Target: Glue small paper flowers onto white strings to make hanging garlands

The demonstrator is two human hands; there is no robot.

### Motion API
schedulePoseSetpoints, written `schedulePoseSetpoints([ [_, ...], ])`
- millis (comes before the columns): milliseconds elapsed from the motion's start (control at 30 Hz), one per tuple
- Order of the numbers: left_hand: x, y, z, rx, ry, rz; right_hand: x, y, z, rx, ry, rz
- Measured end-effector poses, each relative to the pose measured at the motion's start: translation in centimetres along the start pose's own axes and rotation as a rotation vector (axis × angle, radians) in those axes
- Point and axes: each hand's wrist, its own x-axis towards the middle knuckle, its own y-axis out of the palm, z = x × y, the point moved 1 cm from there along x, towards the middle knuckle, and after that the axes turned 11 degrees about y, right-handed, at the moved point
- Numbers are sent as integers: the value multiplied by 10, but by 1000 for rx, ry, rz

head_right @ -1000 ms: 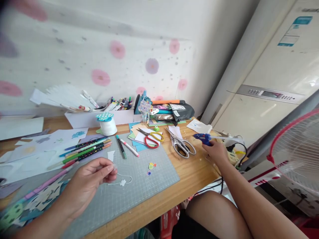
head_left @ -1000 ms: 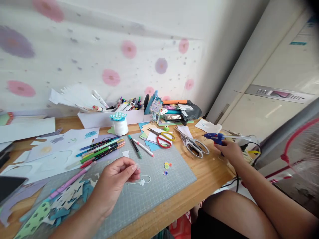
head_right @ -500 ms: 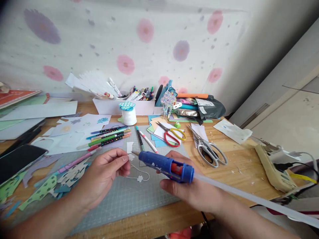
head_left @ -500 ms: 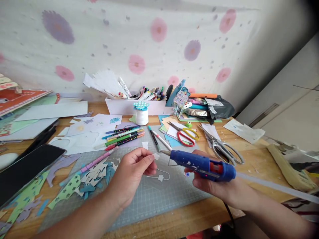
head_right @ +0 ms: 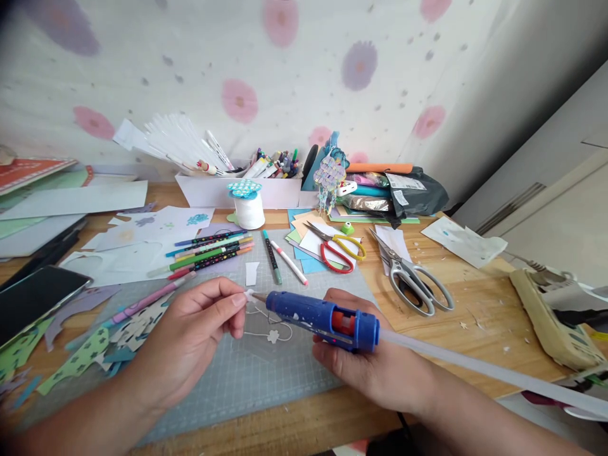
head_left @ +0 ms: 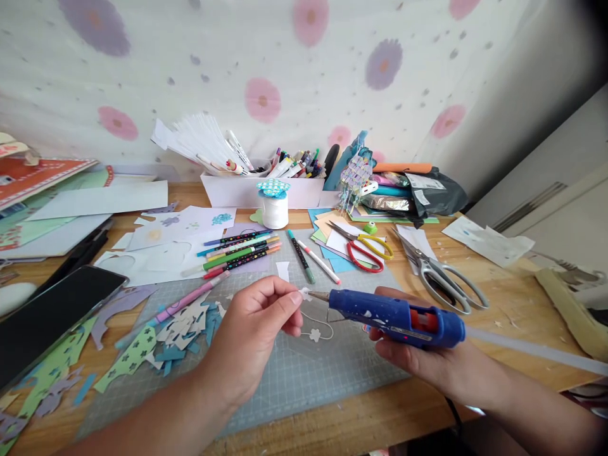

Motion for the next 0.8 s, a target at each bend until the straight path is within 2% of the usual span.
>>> schedulePoseSetpoints([
  [400,-1,1,-2,21,65,33,0,-2,2,-88,-101,-64],
  [800,-2,2,-2,7,59,38,-3,-2,4,-117,-83,-88],
])
